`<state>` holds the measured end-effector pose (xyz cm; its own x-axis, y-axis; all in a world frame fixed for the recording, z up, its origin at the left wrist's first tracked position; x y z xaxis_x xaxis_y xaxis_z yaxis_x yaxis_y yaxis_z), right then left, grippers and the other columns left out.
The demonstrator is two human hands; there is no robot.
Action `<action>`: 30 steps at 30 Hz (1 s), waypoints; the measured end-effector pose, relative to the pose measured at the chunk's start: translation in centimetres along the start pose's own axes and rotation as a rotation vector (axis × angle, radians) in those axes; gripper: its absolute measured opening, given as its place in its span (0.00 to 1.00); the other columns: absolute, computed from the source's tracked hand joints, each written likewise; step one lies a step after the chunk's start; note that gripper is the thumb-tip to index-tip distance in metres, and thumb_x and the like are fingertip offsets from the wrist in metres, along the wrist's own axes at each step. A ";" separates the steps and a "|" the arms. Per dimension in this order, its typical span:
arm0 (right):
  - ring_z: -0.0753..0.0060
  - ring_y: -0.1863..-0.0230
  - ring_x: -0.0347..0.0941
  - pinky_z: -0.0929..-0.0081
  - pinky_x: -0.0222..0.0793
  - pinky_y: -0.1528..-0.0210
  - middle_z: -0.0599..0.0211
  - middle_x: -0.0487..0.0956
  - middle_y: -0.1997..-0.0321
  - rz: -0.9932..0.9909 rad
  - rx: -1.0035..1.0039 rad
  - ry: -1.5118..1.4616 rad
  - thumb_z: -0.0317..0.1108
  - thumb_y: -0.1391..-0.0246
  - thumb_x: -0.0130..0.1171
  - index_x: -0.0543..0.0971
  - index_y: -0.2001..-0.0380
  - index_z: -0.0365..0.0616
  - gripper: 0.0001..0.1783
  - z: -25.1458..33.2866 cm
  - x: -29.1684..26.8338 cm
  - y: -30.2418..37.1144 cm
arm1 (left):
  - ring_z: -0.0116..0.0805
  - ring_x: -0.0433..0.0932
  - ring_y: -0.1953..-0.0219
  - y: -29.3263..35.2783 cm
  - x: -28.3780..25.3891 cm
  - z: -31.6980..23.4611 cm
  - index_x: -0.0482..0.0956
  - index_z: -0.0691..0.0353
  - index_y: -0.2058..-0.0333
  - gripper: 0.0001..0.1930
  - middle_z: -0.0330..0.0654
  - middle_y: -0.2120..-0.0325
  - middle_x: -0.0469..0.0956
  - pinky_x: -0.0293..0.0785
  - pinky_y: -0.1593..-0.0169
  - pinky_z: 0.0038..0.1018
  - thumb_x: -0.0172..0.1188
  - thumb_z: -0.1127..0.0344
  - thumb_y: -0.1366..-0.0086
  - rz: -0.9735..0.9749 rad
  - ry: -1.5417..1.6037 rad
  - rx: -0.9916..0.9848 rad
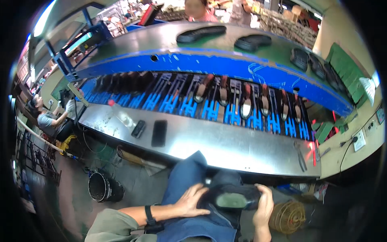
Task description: Insert a shoe last into a shoe upper and position it for the assembly line.
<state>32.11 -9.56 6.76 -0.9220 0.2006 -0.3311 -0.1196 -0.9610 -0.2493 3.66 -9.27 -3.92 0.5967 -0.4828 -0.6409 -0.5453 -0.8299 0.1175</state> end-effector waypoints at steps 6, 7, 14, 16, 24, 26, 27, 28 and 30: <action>0.65 0.53 0.76 0.69 0.69 0.45 0.58 0.82 0.59 0.001 0.242 -0.013 0.47 0.25 0.35 0.81 0.60 0.32 0.31 -8.6 5.2 -6.1 | 0.58 0.72 0.39 -7.1 1.2 1.7 0.59 0.69 0.34 0.56 0.61 0.40 0.69 0.70 0.36 0.43 0.79 0.48 0.55 -0.195 0.200 0.288; 0.65 0.51 0.76 0.69 0.68 0.43 0.57 0.82 0.57 0.117 0.291 -0.081 0.51 0.24 0.34 0.81 0.58 0.32 0.33 -9.4 5.7 -8.8 | 0.56 0.73 0.39 -7.8 -0.9 0.6 0.59 0.68 0.34 0.56 0.61 0.41 0.71 0.70 0.36 0.39 0.79 0.48 0.56 -0.076 0.337 0.057; 0.52 0.37 0.72 0.57 0.73 0.40 0.44 0.66 0.30 0.599 0.519 -0.263 0.63 0.32 0.47 0.58 0.28 0.39 0.44 -11.7 20.2 -31.7 | 0.42 0.78 0.49 -19.1 -16.0 12.3 0.65 0.72 0.40 0.43 0.52 0.49 0.77 0.75 0.45 0.37 0.75 0.52 0.46 -0.635 1.016 -0.208; 0.49 0.35 0.70 0.61 0.67 0.35 0.44 0.69 0.32 0.565 0.199 0.258 0.52 0.39 0.62 0.61 0.30 0.39 0.43 -16.7 26.3 -37.4 | 0.41 0.80 0.52 -24.4 -24.6 18.2 0.66 0.74 0.42 0.42 0.53 0.53 0.79 0.77 0.50 0.36 0.75 0.50 0.44 -0.744 0.822 -0.387; 0.44 0.72 0.83 0.52 0.83 0.71 0.49 0.74 0.36 0.730 0.072 0.381 0.54 0.35 0.53 0.67 0.34 0.49 0.32 -10.8 43.7 -43.1 | 0.58 0.76 0.45 -28.8 -37.0 40.9 0.70 0.61 0.40 0.33 0.58 0.45 0.75 0.72 0.41 0.45 0.70 0.55 0.41 -0.763 -0.250 -0.462; 0.43 0.56 0.75 0.53 0.74 0.55 0.47 0.73 0.36 0.752 0.006 0.452 0.48 0.39 0.56 0.68 0.35 0.44 0.33 -10.9 42.9 -43.5 | 0.62 0.74 0.43 -27.5 -36.8 40.5 0.72 0.56 0.41 0.30 0.58 0.43 0.73 0.71 0.40 0.47 0.69 0.57 0.40 -0.657 -0.430 -0.464; 0.43 0.48 0.71 0.54 0.70 0.47 0.45 0.72 0.36 0.761 -0.037 0.490 0.46 0.41 0.58 0.68 0.36 0.41 0.33 -10.7 42.0 -43.7 | 0.63 0.72 0.43 -26.5 -36.9 39.7 0.73 0.54 0.41 0.28 0.58 0.42 0.73 0.70 0.39 0.48 0.68 0.58 0.39 -0.612 -0.520 -0.463; 0.43 0.40 0.67 0.54 0.65 0.39 0.44 0.72 0.36 0.750 -0.056 0.550 0.43 0.44 0.59 0.69 0.37 0.38 0.34 -11.7 40.0 -44.5 | 0.63 0.72 0.42 -27.4 -35.8 35.1 0.74 0.57 0.42 0.27 0.59 0.41 0.70 0.70 0.39 0.48 0.68 0.60 0.40 -0.561 -0.481 -0.379; 0.49 0.37 0.69 0.57 0.66 0.37 0.48 0.75 0.40 0.627 -0.030 0.359 0.38 0.45 0.57 0.73 0.40 0.36 0.30 -12.8 35.0 -44.9 | 0.63 0.72 0.43 -26.8 -34.9 21.9 0.74 0.65 0.44 0.27 0.59 0.39 0.65 0.71 0.40 0.48 0.68 0.65 0.42 -0.464 -0.365 -0.046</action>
<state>9.92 43.07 -5.31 -0.6357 -0.3315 -0.6972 0.4067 -0.9114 0.0626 -15.44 35.90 -1.33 0.5210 0.0536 -0.8518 -0.2451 -0.9466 -0.2095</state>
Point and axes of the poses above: each hand's wrist, its own y-axis away from the middle knuckle, its own x-axis out of the palm, z = x × y, the point moved 2 cm from there along -y, towards the middle knuckle
